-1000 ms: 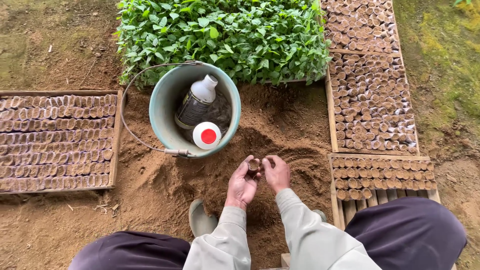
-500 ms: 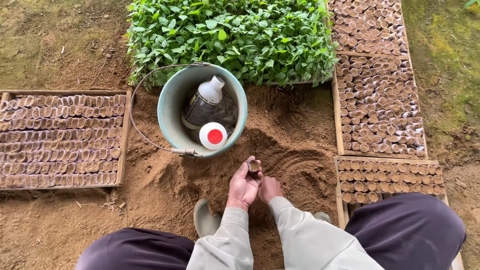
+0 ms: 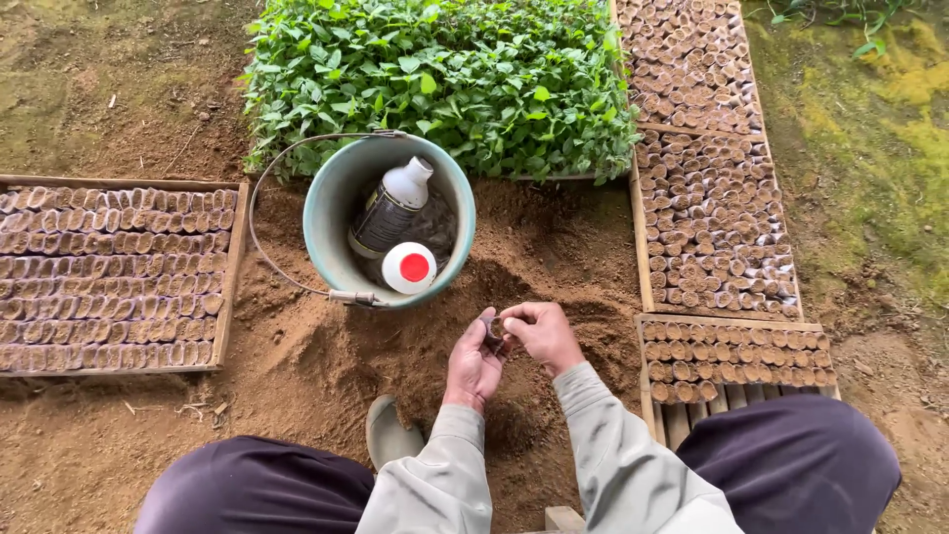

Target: Preparing soil plugs and placing them into a seedling tray for planting

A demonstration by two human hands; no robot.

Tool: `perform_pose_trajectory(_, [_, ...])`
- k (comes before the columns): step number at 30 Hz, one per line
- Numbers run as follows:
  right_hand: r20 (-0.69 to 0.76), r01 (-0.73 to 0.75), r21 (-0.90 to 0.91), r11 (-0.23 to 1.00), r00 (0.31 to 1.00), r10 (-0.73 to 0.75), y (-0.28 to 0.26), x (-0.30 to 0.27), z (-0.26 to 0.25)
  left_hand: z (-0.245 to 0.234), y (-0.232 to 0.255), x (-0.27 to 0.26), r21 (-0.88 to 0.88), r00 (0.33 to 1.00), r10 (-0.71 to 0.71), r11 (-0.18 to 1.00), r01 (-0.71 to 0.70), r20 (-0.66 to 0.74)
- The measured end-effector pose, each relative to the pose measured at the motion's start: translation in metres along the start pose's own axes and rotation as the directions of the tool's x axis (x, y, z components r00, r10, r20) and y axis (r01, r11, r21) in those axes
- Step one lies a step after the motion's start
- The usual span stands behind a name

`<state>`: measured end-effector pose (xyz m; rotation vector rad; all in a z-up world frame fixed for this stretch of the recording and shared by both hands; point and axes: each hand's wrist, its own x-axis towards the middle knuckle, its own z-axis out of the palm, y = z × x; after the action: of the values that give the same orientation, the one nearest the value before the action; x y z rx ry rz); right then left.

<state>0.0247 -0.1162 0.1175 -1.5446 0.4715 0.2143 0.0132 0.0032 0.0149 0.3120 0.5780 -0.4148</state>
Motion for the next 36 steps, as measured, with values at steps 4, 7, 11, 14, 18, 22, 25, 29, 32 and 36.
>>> perform_pose_trajectory(4, [0.005, 0.023, -0.131, 0.991, 1.000, -0.023, -0.005, -0.002, 0.004, -0.003, -0.003, 0.001, 0.042, 1.000, 0.019, 0.999, -0.019, -0.015])
perform_pose_trajectory(7, [-0.007, 0.062, -0.378, 0.924, 0.998, -0.070, -0.005, -0.001, 0.003, -0.006, -0.002, 0.002, 0.042, 1.000, 0.026, 0.999, -0.025, -0.014])
perform_pose_trajectory(11, [-0.033, 0.026, -0.555, 0.831, 0.998, -0.053, -0.008, -0.004, 0.003, -0.013, -0.004, 0.009, 0.087, 0.999, 0.034, 0.996, -0.034, -0.002])
perform_pose_trajectory(14, [-0.021, 0.043, -0.592, 0.805, 0.997, -0.068, -0.012, -0.009, 0.004, -0.014, -0.005, 0.010, 0.097, 0.999, 0.037, 0.995, -0.037, 0.004])
perform_pose_trajectory(18, [0.005, 0.069, -0.625, 0.778, 0.996, -0.084, 0.001, 0.000, 0.001, -0.017, -0.009, 0.015, 0.081, 0.999, 0.043, 0.996, -0.044, 0.018])
perform_pose_trajectory(22, [0.014, 0.083, -0.597, 0.798, 0.996, -0.093, -0.006, -0.007, 0.003, -0.018, -0.014, 0.021, 0.078, 0.999, 0.045, 0.996, -0.045, 0.006])
perform_pose_trajectory(25, [0.036, 0.153, -0.515, 0.843, 0.987, -0.157, -0.006, -0.010, 0.002, -0.014, -0.015, 0.022, 0.069, 0.999, 0.047, 0.996, -0.047, -0.003])
perform_pose_trajectory(29, [0.003, 0.241, -0.465, 0.852, 0.963, -0.271, -0.007, -0.012, 0.001, -0.009, -0.015, 0.020, 0.072, 1.000, 0.031, 0.997, -0.030, -0.005])
perform_pose_trajectory(32, [-0.058, 0.262, -0.476, 0.839, 0.943, -0.328, -0.013, -0.017, -0.001, -0.004, -0.012, 0.013, 0.066, 1.000, 0.013, 0.998, -0.013, -0.005])
perform_pose_trajectory(36, [-0.224, 0.161, -0.249, 0.955, 0.950, -0.219, -0.003, -0.018, -0.001, 0.000, -0.013, 0.011, 0.006, 0.999, -0.029, 1.000, 0.029, 0.022])
